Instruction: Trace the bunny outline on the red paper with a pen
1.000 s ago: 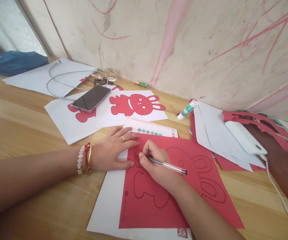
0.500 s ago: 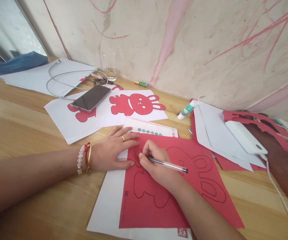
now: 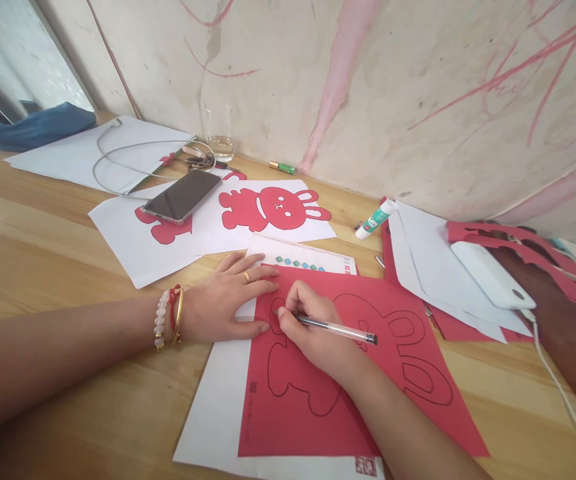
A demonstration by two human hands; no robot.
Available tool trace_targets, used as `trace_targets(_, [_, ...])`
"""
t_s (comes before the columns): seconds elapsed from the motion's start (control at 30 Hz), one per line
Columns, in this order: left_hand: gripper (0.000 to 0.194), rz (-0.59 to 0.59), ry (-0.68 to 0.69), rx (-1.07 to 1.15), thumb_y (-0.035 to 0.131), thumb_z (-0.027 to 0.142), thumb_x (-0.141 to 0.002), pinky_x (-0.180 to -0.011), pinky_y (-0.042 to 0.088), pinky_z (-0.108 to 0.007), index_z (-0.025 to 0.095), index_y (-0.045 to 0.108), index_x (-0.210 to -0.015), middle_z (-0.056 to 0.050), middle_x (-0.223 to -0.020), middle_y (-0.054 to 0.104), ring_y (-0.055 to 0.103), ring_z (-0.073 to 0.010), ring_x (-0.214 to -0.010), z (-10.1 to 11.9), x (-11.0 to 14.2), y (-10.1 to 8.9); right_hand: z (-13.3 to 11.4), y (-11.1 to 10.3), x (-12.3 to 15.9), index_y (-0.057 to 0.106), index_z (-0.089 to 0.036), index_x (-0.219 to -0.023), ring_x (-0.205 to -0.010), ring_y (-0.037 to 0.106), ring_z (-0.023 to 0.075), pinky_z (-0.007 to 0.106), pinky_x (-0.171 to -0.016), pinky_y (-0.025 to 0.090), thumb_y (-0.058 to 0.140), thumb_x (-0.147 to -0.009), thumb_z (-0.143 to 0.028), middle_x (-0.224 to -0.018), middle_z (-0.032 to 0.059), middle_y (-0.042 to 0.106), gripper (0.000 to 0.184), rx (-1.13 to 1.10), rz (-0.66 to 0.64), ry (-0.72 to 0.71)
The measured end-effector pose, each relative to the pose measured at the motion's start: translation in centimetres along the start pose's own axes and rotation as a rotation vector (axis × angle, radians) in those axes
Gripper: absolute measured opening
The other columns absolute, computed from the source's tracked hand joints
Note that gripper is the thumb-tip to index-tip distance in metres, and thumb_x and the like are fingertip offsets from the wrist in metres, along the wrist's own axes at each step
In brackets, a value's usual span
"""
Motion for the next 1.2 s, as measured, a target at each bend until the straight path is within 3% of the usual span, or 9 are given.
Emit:
trace_targets(0.8, [0.042,0.003,-0.001,0.003,0.058,0.045,-0.081,-0.110,0.020,-0.058,0.019,0.060,-0.114,-0.008,-0.136,0.052,0.032,-0.0384,-0.135,0.0,0.1,0.1,0.6,0.3,0.1,0.036,-0.024,-0.071,-0.050,0.032,0.0094,0.022,-0.046,0.027,0.053,-0.086,-0.024,-0.056,-0.0084,0.037,0.023,-0.075,-0.041,0.045])
trace_targets(0.93, [0.045,-0.012,-0.003,-0.001,0.059,0.047,-0.081,-0.110,0.021,-0.059,0.019,0.060,-0.116,-0.008,-0.137,0.051,0.031,-0.0381,-0.135,-0.1,0.0,0.1,0.6,-0.4,-0.2,0.036,-0.024,-0.070,-0.047,0.033,0.0092,0.023,-0.046,0.028,0.052,-0.087,-0.024,-0.053,-0.0087,0.039,0.023,-0.180,0.031,0.034])
trace_targets(1.1, [0.048,0.008,0.002,-0.035,0.048,0.058,-0.087,-0.108,0.001,-0.070,0.021,0.062,-0.115,-0.008,-0.133,0.056,0.024,-0.0391,-0.139,0.4,0.1,-0.5,0.4,-1.5,-0.5,0.038,-0.024,-0.071,-0.046,0.036,0.0096,0.023,-0.047,0.028,0.052,-0.087,-0.024,-0.049,-0.0090,0.042,0.021,-0.299,0.138,-0.016])
trace_targets(1.2, [0.064,0.018,0.011,-0.062,0.045,0.070,-0.083,-0.107,-0.005,-0.071,0.018,0.062,-0.115,-0.013,-0.134,0.055,0.017,-0.0403,-0.141,0.9,0.3,-0.8,0.2,-2.0,-0.6,0.038,-0.023,-0.069,-0.047,0.037,0.0094,0.024,-0.050,0.030,0.052,-0.087,-0.023,-0.049,-0.0091,0.042,0.022,-0.340,0.205,-0.049])
Point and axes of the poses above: each hand's wrist, its own x-axis away from the middle knuckle, its own y-axis out of the palm, z = x × y, the point moved 8 cm from there along -x, towards the middle knuckle
